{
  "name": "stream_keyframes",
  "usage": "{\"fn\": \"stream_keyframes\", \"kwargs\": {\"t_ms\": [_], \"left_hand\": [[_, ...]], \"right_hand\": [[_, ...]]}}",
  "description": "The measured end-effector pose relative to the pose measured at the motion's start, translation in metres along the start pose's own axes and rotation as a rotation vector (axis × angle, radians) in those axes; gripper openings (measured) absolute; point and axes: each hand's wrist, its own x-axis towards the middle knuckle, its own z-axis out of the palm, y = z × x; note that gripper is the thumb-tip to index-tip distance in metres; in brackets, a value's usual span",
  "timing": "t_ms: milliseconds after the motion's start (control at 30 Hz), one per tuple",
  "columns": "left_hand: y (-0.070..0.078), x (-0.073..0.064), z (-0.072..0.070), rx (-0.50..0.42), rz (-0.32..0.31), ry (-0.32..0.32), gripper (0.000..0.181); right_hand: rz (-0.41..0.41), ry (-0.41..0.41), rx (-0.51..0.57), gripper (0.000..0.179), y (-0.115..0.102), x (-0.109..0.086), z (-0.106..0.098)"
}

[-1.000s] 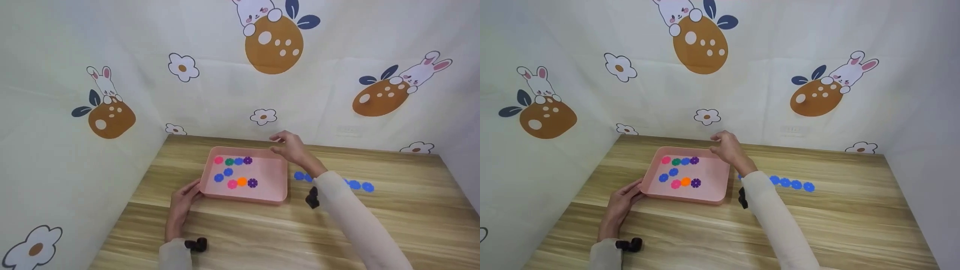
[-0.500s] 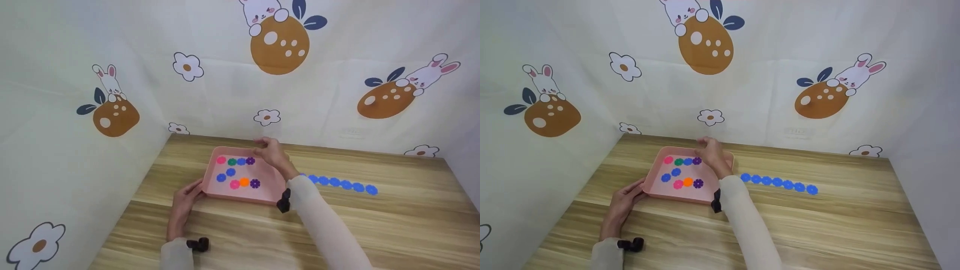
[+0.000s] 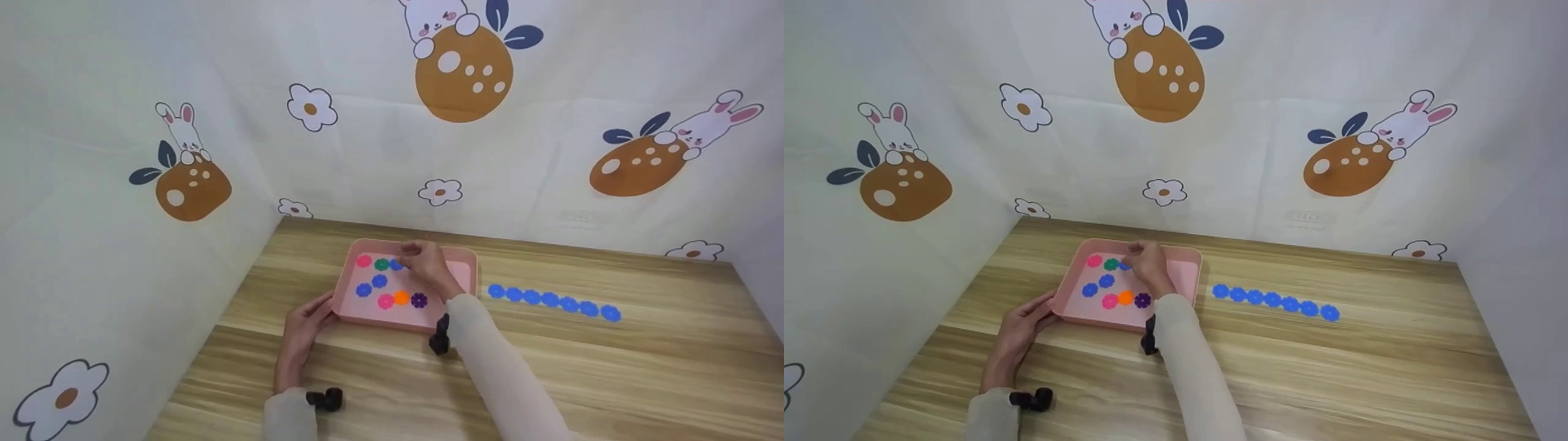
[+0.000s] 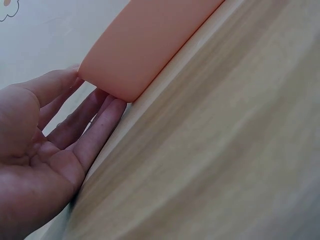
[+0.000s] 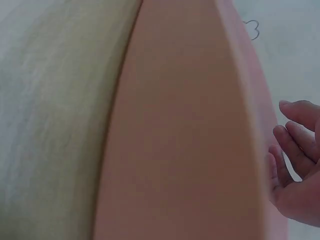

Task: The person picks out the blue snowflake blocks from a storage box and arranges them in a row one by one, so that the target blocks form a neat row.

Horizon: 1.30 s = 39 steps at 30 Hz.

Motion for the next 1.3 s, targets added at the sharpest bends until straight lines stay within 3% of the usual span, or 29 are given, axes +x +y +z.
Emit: {"fn": "stream_keyframes", "kwargs": {"t_ms": [267, 700, 1300], "left_hand": [[0.000, -0.001, 0.000, 0.002, -0.004, 0.000, 0.036], [-0.001, 0.001, -0.002, -0.020, 0.036, -0.033, 0.034], [-0.001, 0.002, -0.002, 0.001, 0.014, -0.011, 0.035]], "right_hand": [[0.007, -0.028, -0.013, 0.036, 0.012, 0.003, 0.001], [-0.004, -0.021, -0.051, 0.039, 0.011, 0.005, 0.009], [-0.067, -0.023, -0.208, 0.036, 0.007, 0.006, 0.017]]}}
